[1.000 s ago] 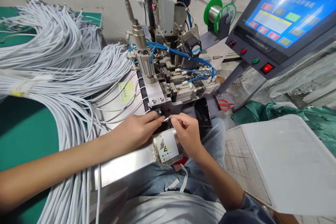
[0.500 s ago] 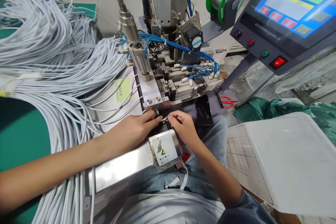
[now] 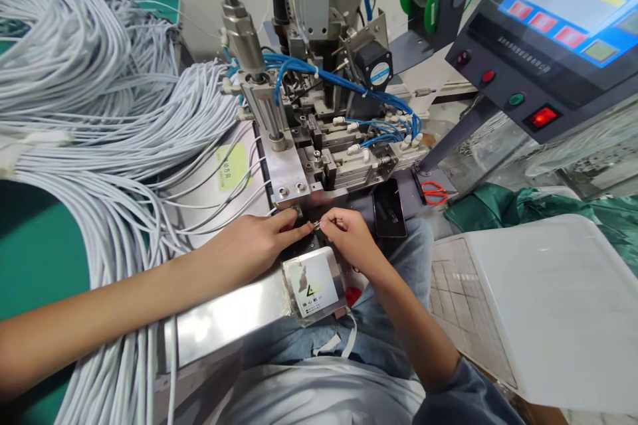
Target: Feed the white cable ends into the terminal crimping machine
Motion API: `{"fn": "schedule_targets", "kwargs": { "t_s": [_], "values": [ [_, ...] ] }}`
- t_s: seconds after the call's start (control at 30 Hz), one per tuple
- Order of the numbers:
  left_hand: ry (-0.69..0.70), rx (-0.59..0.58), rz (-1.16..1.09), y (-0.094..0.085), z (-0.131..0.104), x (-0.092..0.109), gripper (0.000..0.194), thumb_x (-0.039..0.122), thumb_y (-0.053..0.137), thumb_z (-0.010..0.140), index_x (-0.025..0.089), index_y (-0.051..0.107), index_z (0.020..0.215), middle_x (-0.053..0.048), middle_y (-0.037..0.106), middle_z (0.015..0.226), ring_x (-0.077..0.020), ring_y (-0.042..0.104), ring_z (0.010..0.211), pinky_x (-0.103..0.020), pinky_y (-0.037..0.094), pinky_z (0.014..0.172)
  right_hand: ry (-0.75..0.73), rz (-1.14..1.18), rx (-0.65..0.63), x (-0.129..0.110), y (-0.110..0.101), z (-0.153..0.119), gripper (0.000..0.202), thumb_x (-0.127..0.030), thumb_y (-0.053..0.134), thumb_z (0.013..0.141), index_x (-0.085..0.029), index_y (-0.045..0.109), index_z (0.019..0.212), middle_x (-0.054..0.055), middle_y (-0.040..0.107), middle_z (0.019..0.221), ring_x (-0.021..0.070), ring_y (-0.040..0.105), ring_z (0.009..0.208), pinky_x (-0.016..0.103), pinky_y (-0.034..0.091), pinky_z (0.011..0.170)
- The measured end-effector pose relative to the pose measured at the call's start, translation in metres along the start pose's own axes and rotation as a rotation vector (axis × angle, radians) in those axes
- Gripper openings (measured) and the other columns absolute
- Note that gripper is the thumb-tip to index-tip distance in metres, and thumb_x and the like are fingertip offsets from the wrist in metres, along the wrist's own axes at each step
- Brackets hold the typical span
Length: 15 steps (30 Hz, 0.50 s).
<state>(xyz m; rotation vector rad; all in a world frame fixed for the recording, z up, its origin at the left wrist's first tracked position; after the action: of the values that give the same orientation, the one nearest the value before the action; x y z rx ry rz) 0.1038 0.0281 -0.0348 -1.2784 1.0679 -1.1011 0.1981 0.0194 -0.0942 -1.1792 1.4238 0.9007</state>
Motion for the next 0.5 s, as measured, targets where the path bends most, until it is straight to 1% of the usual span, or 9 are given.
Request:
{"fn": "schedule_targets", "kwargs": {
  "t_s": [0.13, 0.27, 0.33, 0.4, 0.5],
  "values": [
    [-0.001, -0.012, 0.037, 0.0, 0.001, 0.0, 0.042, 0.009, 0.046, 0.079, 0.02, 0.053, 0.119, -0.004, 0.055, 0.09, -0.0106, 0.057, 0.056, -0.023, 0.042, 0.048, -0.018, -0.011, 0.04, -0.001, -0.002, -0.003, 0.018, -0.031, 0.055, 0.072, -0.017, 0.052, 0.061, -0.006, 0.042, 0.05, 0.007, 0.035, 0.045, 0.021, 0.028, 0.045],
    [0.002, -0.003, 0.031, 0.002, 0.001, 0.0, 0.041, 0.008, 0.045, 0.079, 0.018, 0.054, 0.118, -0.005, 0.055, 0.091, -0.0106, 0.057, 0.058, -0.022, 0.042, 0.05, -0.054, -0.043, 0.086, -0.005, -0.005, -0.006, 0.018, -0.032, 0.054, 0.076, -0.016, 0.057, 0.069, -0.003, 0.05, 0.057, 0.008, 0.042, 0.049, 0.022, 0.032, 0.047],
    [0.006, 0.011, 0.003, 0.004, 0.001, 0.0, 0.04, 0.008, 0.046, 0.078, 0.017, 0.055, 0.116, -0.005, 0.056, 0.092, -0.0109, 0.058, 0.06, -0.022, 0.043, 0.051, -0.068, -0.057, 0.106, -0.007, -0.008, -0.004, 0.016, -0.03, 0.055, 0.075, -0.015, 0.057, 0.068, -0.003, 0.053, 0.058, 0.0085, 0.045, 0.051, 0.022, 0.034, 0.05],
    [0.017, 0.027, -0.021, 0.004, 0.001, 0.0, 0.039, 0.008, 0.047, 0.077, 0.017, 0.055, 0.114, -0.005, 0.056, 0.093, -0.0119, 0.058, 0.061, -0.024, 0.043, 0.052, -0.04, -0.054, 0.094, -0.003, -0.007, -0.001, 0.016, -0.029, 0.056, 0.073, -0.016, 0.055, 0.065, -0.003, 0.052, 0.055, 0.0085, 0.045, 0.05, 0.022, 0.034, 0.049],
    [0.021, 0.026, -0.017, 0.003, 0.002, 0.0, 0.038, 0.01, 0.047, 0.077, 0.017, 0.056, 0.113, -0.006, 0.057, 0.093, -0.0131, 0.059, 0.063, -0.024, 0.043, 0.051, 0.042, -0.001, 0.03, 0.007, 0.0, 0.003, 0.017, -0.032, 0.054, 0.072, -0.017, 0.051, 0.064, -0.005, 0.047, 0.049, 0.0078, 0.039, 0.045, 0.021, 0.029, 0.045]
  ]
}}
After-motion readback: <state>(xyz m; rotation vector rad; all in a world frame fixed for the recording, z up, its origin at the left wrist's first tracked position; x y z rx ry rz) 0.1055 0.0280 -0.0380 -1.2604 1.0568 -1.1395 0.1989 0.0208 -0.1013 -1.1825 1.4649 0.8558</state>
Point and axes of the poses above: each hand's wrist, its own z-axis towards the middle knuckle, its own y-axis out of the palm, x = y × z, the point moved 10 cm from there along z, towards the middle knuckle
